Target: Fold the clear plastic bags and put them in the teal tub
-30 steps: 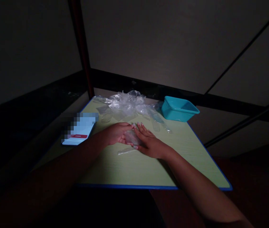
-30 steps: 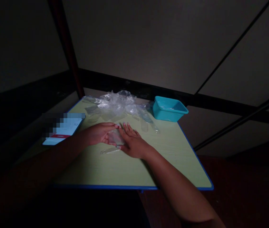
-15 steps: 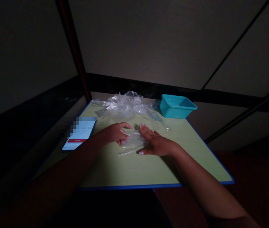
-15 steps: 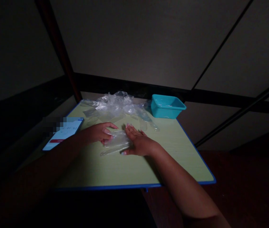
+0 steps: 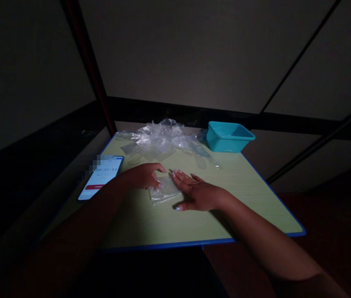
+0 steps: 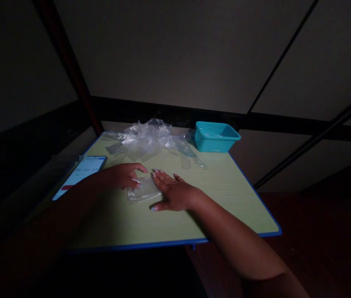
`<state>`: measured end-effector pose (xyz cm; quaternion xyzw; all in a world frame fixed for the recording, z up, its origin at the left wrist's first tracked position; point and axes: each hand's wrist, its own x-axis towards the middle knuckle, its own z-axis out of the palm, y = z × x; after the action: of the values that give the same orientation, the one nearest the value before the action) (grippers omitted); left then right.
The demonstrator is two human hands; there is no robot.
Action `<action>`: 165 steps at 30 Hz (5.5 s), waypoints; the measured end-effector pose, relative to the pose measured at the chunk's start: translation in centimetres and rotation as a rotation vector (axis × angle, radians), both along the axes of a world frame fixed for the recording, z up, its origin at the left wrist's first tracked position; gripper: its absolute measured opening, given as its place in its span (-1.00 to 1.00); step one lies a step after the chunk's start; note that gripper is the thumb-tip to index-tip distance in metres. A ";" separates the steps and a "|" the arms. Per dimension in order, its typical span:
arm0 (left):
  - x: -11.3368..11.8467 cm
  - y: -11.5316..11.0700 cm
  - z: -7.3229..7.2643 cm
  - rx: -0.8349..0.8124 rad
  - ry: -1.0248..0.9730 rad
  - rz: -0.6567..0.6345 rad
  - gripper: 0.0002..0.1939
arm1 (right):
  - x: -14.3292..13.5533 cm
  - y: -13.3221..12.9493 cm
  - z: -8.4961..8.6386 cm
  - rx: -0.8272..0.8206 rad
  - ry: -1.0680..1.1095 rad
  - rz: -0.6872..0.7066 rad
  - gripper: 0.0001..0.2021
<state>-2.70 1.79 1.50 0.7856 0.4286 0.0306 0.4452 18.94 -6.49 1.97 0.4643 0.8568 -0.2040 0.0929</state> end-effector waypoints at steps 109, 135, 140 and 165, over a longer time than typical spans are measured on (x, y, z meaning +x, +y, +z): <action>2.1 -2.4 0.2 -0.783 -1.052 0.086 -0.38 | 2.0 2.4 0.0 -0.697 1.913 -0.574 -0.57; 2.5 -2.2 -0.1 -0.719 -0.845 0.080 -0.28 | 0.6 2.7 -1.6 -0.392 1.476 -0.583 -0.77; 2.9 -2.2 -1.2 -0.760 -0.669 0.110 -0.28 | 1.0 3.4 -2.0 -0.658 1.369 -0.693 -0.79; 3.0 -2.3 -0.6 -0.847 -0.499 0.270 -0.32 | 1.2 3.0 -1.6 -0.922 1.288 -0.653 -0.40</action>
<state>0.32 -0.47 0.92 0.4427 0.3818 0.0981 0.8054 20.19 -3.45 0.41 0.3969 0.3973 -0.7727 -0.2960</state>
